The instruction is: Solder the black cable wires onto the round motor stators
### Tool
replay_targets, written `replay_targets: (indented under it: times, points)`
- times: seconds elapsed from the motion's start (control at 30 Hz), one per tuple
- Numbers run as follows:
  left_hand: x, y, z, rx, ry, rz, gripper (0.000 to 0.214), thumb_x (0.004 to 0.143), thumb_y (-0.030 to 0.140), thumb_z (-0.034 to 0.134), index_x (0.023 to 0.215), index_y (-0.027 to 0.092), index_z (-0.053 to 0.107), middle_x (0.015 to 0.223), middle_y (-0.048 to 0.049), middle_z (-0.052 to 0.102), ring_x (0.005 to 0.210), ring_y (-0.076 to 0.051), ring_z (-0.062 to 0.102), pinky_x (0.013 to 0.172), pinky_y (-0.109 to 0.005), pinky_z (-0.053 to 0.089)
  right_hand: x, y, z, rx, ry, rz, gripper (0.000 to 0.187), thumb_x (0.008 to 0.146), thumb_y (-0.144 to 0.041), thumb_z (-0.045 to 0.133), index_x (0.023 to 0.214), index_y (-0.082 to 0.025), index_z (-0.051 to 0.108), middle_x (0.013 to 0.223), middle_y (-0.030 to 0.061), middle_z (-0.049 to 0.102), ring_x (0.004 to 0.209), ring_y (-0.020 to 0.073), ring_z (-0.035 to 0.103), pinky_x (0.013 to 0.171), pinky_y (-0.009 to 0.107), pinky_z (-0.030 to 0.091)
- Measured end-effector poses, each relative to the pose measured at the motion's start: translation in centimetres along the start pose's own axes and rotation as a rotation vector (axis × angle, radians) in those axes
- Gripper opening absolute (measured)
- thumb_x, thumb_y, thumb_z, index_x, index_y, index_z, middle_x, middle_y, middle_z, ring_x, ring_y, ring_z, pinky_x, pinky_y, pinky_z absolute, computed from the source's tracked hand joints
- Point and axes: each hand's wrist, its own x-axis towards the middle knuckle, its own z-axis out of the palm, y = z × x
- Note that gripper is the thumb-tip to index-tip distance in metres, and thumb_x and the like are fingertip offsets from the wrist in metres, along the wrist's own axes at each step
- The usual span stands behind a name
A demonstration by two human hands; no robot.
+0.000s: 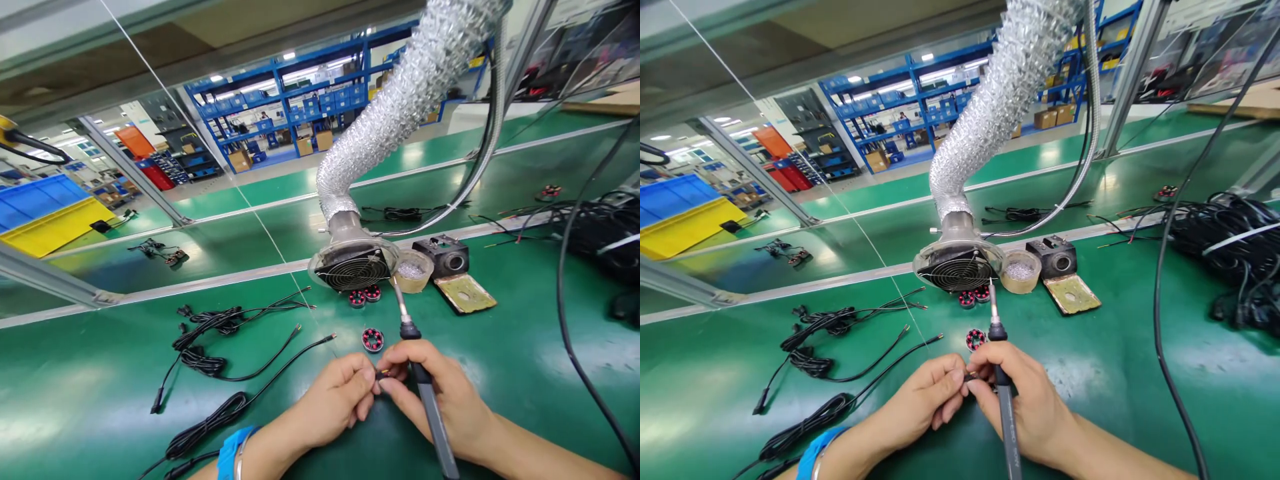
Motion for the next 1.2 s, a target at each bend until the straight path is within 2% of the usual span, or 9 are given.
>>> replay_targets:
  times: [0.13, 0.27, 0.37, 0.5, 0.67, 0.83, 0.93, 1.03, 1.2]
  points:
    - [0.0, -0.1, 0.1, 0.079, 0.036, 0.036, 0.042, 0.093, 0.059, 0.046, 0.082, 0.018, 0.047, 0.058, 0.0058, 0.051, 0.043, -0.006, 0.033, 0.043, -0.019, 0.022, 0.1, -0.2, 0.0, 0.06, -0.022, 0.118, 0.027, 0.088, -0.012, 0.059, 0.11, -0.024, 0.05, 0.087, -0.0008, 0.065, 0.07, 0.0114, 0.064, 0.066, 0.022, 0.057]
    - [0.2, -0.2, 0.4, -0.039, -0.017, 0.034, 0.041, 0.096, 0.056, 0.042, 0.083, 0.018, 0.05, 0.053, 0.005, 0.054, 0.041, -0.007, 0.029, 0.044, -0.022, 0.021, 0.1, -0.3, 0.2, 0.11, -0.031, 0.132, 0.022, 0.091, -0.014, 0.057, 0.108, -0.026, 0.05, 0.088, -0.0004, 0.065, 0.069, 0.011, 0.064, 0.063, 0.021, 0.057]
    - [0.0, -0.4, 0.6, 0.024, 0.071, 0.117, 0.039, 0.097, 0.052, 0.044, 0.079, 0.017, 0.05, 0.055, 0.0048, 0.051, 0.051, -0.009, 0.035, 0.054, -0.023, 0.028, 0.1, -0.1, 0.4, 0.091, 0.0, 0.136, 0.024, 0.09, -0.016, 0.061, 0.108, -0.026, 0.05, 0.087, 0.0, 0.065, 0.068, 0.0114, 0.065, 0.062, 0.02, 0.057]
    - [-0.4, -0.8, 0.8, 0.083, 0.151, 0.147, 0.037, 0.098, 0.05, 0.044, 0.081, 0.017, 0.049, 0.061, 0.0039, 0.053, 0.059, -0.01, 0.041, 0.062, -0.025, 0.032, -0.1, 0.1, 0.4, 0.078, 0.008, 0.179, 0.025, 0.09, -0.018, 0.063, 0.109, -0.025, 0.048, 0.083, 0.0002, 0.064, 0.069, 0.0129, 0.064, 0.062, 0.022, 0.057]
    - [-0.6, -0.8, 1.1, 0.16, 0.237, 0.165, 0.036, 0.1, 0.048, 0.04, 0.081, 0.018, 0.047, 0.065, 0.0044, 0.049, 0.064, -0.011, 0.043, 0.066, -0.025, 0.033, -0.5, 0.1, 0.6, 0.109, -0.066, 0.246, 0.025, 0.091, -0.017, 0.058, 0.11, -0.025, 0.044, 0.081, -0.0005, 0.063, 0.069, 0.0129, 0.063, 0.064, 0.023, 0.055]
    - [-0.6, -0.1, 1.0, 0.292, 0.26, 0.126, 0.035, 0.102, 0.047, 0.035, 0.081, 0.02, 0.045, 0.067, 0.0048, 0.045, 0.064, -0.012, 0.041, 0.064, -0.026, 0.032, -0.4, -0.3, 0.2, 0.096, -0.146, 0.306, 0.034, 0.087, -0.014, 0.057, 0.115, -0.026, 0.041, 0.081, -0.0021, 0.062, 0.068, 0.0127, 0.061, 0.066, 0.024, 0.055]
    - [-0.6, 0.3, 0.9, 0.41, 0.24, 0.097, 0.033, 0.102, 0.044, 0.034, 0.083, 0.02, 0.045, 0.07, 0.0042, 0.045, 0.066, -0.013, 0.041, 0.062, -0.026, 0.03, 0.1, -0.7, -0.3, 0.017, -0.129, 0.259, 0.037, 0.084, -0.012, 0.058, 0.114, -0.025, 0.042, 0.086, -0.0013, 0.062, 0.072, 0.0123, 0.061, 0.068, 0.024, 0.055]
    - [-0.7, 0.4, 0.9, 0.53, 0.216, 0.081, 0.029, 0.102, 0.039, 0.033, 0.085, 0.021, 0.046, 0.076, 0.0019, 0.051, 0.071, -0.015, 0.045, 0.064, -0.027, 0.031, 0.6, -0.7, -0.4, -0.054, -0.065, 0.183, 0.032, 0.084, -0.013, 0.059, 0.111, -0.025, 0.048, 0.093, 0.0001, 0.064, 0.076, 0.012, 0.062, 0.071, 0.023, 0.054]
    - [-0.7, 0.3, 1.0, 0.689, 0.18, 0.066, 0.024, 0.101, 0.035, 0.033, 0.087, 0.021, 0.046, 0.083, -0.0007, 0.058, 0.072, -0.017, 0.049, 0.066, -0.029, 0.033, 0.9, -0.2, 0.0, -0.089, -0.046, 0.048, 0.021, 0.09, -0.012, 0.056, 0.107, -0.025, 0.052, 0.087, -0.0016, 0.065, 0.073, 0.0111, 0.064, 0.068, 0.021, 0.053]
